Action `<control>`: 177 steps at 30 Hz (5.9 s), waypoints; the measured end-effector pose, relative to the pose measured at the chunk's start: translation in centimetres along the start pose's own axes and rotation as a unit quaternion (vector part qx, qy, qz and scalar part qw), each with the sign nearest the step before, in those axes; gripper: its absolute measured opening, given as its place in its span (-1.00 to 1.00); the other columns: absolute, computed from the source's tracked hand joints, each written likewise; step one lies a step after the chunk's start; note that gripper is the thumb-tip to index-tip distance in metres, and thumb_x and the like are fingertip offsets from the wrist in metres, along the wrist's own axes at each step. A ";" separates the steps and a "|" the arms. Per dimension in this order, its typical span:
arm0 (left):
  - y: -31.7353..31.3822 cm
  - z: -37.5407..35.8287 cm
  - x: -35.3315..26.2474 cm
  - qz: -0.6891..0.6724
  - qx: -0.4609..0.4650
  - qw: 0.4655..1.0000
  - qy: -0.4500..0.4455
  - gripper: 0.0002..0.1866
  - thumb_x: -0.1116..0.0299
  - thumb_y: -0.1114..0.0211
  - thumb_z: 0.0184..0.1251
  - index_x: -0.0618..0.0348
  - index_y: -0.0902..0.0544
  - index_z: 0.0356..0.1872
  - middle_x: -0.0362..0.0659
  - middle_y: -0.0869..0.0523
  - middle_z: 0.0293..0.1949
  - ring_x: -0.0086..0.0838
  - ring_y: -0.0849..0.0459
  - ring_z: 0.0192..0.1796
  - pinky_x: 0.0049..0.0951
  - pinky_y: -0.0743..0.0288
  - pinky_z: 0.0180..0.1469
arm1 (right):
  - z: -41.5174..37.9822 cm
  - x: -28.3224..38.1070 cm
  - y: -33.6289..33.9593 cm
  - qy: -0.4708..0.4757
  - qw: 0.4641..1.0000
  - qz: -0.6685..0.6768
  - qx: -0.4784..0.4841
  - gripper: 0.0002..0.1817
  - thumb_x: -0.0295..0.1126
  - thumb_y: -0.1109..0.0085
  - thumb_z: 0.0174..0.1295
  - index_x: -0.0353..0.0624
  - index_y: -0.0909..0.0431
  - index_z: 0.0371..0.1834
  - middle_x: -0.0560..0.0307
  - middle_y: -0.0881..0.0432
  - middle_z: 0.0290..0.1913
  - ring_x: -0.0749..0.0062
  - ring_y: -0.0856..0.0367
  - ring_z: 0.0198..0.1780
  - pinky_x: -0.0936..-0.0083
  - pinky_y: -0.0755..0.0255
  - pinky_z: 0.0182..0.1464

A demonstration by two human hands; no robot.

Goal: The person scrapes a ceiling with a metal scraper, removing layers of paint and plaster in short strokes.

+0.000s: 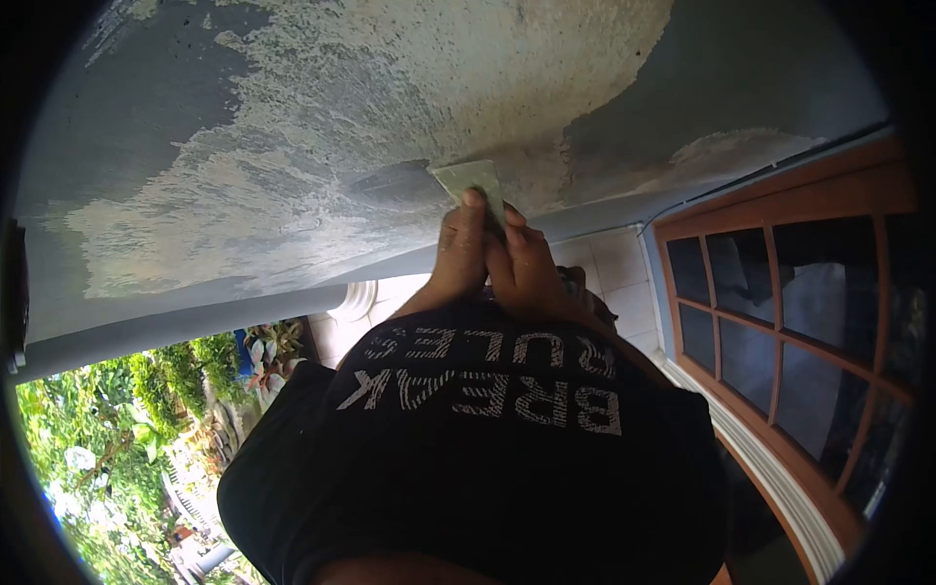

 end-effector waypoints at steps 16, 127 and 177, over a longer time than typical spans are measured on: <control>-0.3 -0.3 -0.2 -0.056 -0.021 0.998 0.008 -0.40 -0.07 0.18 0.43 0.33 -0.58 -0.38 0.00 -0.67 -0.46 -0.37 -0.67 -0.37 -0.47 -0.55 -0.25 | -0.4 -1.1 0.1 -0.011 1.000 -0.006 0.023 -0.72 -0.51 0.12 0.20 -0.40 -0.38 -0.04 -0.21 -0.58 -0.27 0.03 -0.61 -0.20 0.40 -0.43 -0.18; 0.7 0.5 -1.6 -0.116 0.012 0.982 -0.147 -0.38 -0.10 0.24 0.43 0.26 -0.57 -0.42 -0.12 -0.63 -0.52 -0.44 -0.63 -0.41 -0.50 -0.51 -0.30 | 2.2 2.6 -0.3 0.018 0.995 -0.014 0.093 -0.63 -0.55 0.14 0.19 -0.35 -0.31 0.10 -0.27 -0.48 -0.03 -0.06 -0.53 0.00 0.33 -0.40 0.02; -0.4 0.1 0.0 -0.193 -0.001 0.977 -0.089 -0.39 -0.13 0.21 0.40 0.25 -0.53 -0.45 -0.08 -0.59 -0.53 -0.30 -0.62 -0.39 -0.34 -0.53 -0.22 | 0.6 0.6 0.2 0.046 0.998 -0.045 0.020 -0.66 -0.53 0.09 0.18 -0.35 -0.35 0.05 -0.24 -0.53 -0.13 -0.06 -0.58 -0.09 0.34 -0.44 -0.07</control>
Point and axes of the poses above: each hand's wrist, its own z-axis towards the middle knuckle, its own y-axis out of the back of the hand, x = y × z, the point moved 2 cm from there along z, towards the middle knuckle
